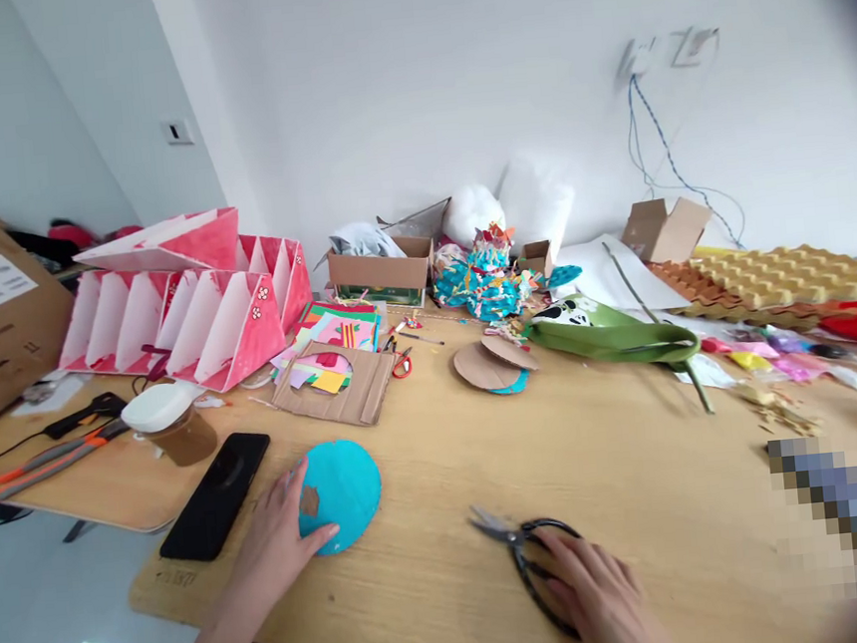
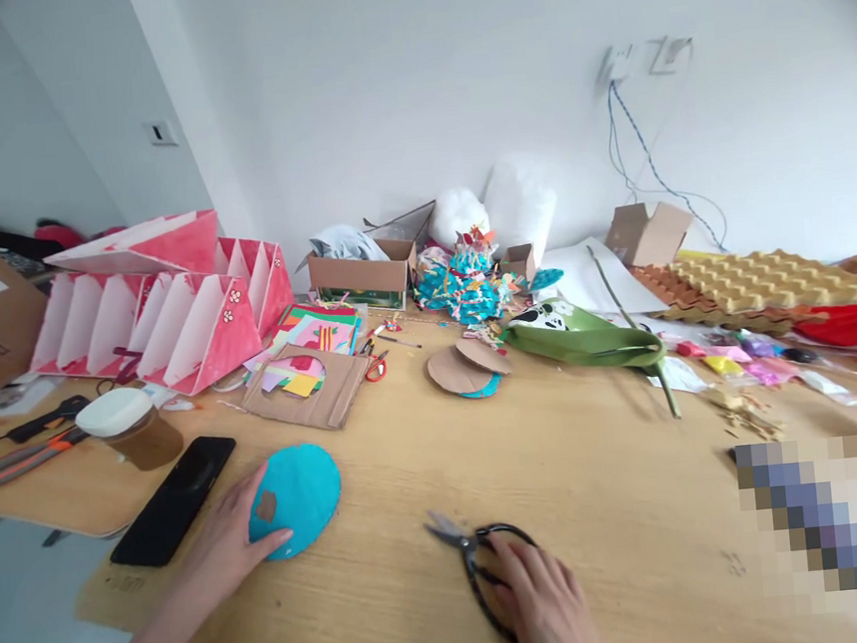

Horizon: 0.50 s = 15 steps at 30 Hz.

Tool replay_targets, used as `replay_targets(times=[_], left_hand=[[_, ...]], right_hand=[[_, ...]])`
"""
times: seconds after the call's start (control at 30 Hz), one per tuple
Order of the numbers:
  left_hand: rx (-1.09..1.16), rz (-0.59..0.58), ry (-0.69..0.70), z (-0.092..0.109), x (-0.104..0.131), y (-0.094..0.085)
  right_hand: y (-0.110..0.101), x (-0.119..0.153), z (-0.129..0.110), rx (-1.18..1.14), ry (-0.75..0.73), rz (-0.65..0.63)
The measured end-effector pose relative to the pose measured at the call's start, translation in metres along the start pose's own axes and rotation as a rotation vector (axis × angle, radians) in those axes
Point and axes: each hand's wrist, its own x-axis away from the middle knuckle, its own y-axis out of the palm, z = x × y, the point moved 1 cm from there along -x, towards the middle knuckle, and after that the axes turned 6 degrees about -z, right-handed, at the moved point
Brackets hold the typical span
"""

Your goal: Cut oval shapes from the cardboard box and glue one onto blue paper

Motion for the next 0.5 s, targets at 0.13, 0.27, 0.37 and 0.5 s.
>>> replay_targets(times=[0.13,0.27,0.37,0.5], left_hand=[[0.037,0.025,0.001,0.013,-0.006,-0.003],[0.174,0.11,0.044,0.034,-0.008,-0.002],[0.342,0.202,0.152,0.056,-0.004,-0.005],[0.683,0.167,0.242,0.082,0.007,-0.008]], right_hand=[[-0.01,0.011,0.026,0.021,0.162,0.119],[-0.016,-0.006,-0.006,-0.203,0.178,0.113],[-0.01,-0.034,-0.051,-0.49,0.248,0.111],[0.005,-0.072,-0.097,-0.93,0.324,0.026]])
